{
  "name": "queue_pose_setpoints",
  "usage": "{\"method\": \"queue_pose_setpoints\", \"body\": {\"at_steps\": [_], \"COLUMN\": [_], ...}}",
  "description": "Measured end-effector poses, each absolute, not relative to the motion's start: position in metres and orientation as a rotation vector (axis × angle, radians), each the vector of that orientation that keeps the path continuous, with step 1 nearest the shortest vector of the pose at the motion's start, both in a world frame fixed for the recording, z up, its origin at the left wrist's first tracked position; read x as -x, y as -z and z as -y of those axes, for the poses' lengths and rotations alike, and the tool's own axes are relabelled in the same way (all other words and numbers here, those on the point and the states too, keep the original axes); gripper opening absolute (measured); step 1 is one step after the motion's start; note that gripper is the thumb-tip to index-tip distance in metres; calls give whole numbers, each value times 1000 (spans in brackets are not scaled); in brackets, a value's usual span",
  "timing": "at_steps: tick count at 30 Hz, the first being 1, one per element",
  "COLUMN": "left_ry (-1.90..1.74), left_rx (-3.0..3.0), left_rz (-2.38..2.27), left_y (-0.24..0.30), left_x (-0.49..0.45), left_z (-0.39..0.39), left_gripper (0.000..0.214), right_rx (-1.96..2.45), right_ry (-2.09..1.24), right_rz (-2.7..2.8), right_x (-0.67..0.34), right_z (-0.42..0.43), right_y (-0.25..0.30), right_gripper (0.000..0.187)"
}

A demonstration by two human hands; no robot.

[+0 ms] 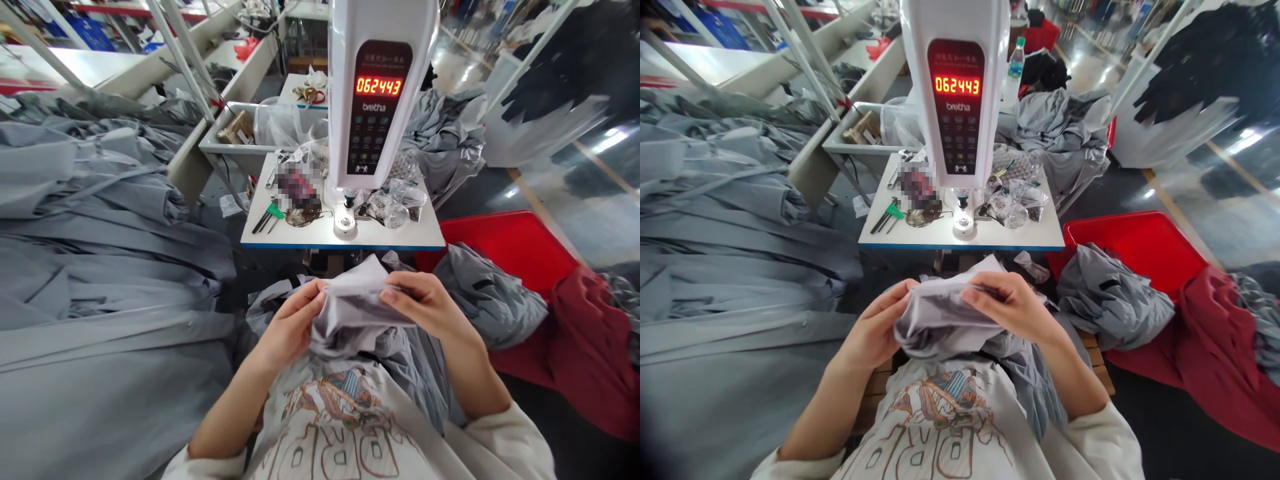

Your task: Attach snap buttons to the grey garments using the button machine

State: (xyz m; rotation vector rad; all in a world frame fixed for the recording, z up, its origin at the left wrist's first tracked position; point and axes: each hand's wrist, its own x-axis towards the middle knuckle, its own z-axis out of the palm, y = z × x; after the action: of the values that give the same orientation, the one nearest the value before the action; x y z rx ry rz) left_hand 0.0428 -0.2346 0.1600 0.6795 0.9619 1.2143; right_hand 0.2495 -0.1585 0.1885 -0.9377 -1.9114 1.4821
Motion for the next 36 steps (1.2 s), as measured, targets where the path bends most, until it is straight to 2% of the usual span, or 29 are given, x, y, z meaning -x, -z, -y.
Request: {"method": "queue_pose_setpoints", "body": {"at_steps": [3, 6, 9, 12, 15, 19, 22, 25, 31, 33, 36], "left_ry": [-1066, -913, -960, -1045, -1072, -1227, -1301, -1277, -1037, -1012, -1088], "left_rx": [-850, -1174, -1318, -1225, -951, -573, -451, -449, -647, -650, -553], "left_rz": [-919, -1027, -1294, -1361, -1122, -947, -1011, -1175, -1295, -1380, -1478], "left_y": [-172, -175, -165, -150, -141, -141, -139, -130, -101, -94, -86], "left_x": [-24, -11, -7, -6, -3, -5, -9, -9, 7, 11, 10], "left_z": [227, 218, 213, 215, 220, 218, 212, 210, 227, 234, 241], "left_gripper": [38, 38, 30, 23, 32, 35, 36, 41, 47, 45, 44], "right_rx": [953, 994, 1039, 1097, 1125, 1141, 1146, 1143, 1094, 1083, 1237], "right_ry": [-1610, -1718, -1772, -1760, -1752, -1771, -1627, -1484, -1636, -1533, -926], "right_rz": [1698, 1460, 1276, 1201, 1179, 1310, 1531, 1675, 1987, 2087, 2013], "right_x": [-247, -240, -233, -231, -233, -235, -234, -231, -230, -235, -256], "right_z": [165, 173, 177, 176, 175, 177, 178, 173, 145, 117, 47], "right_y": [-187, -183, -179, -174, -168, -159, -152, -142, -98, -88, -87], "right_gripper": [42, 44, 43, 40, 37, 34, 30, 29, 30, 30, 27]}}
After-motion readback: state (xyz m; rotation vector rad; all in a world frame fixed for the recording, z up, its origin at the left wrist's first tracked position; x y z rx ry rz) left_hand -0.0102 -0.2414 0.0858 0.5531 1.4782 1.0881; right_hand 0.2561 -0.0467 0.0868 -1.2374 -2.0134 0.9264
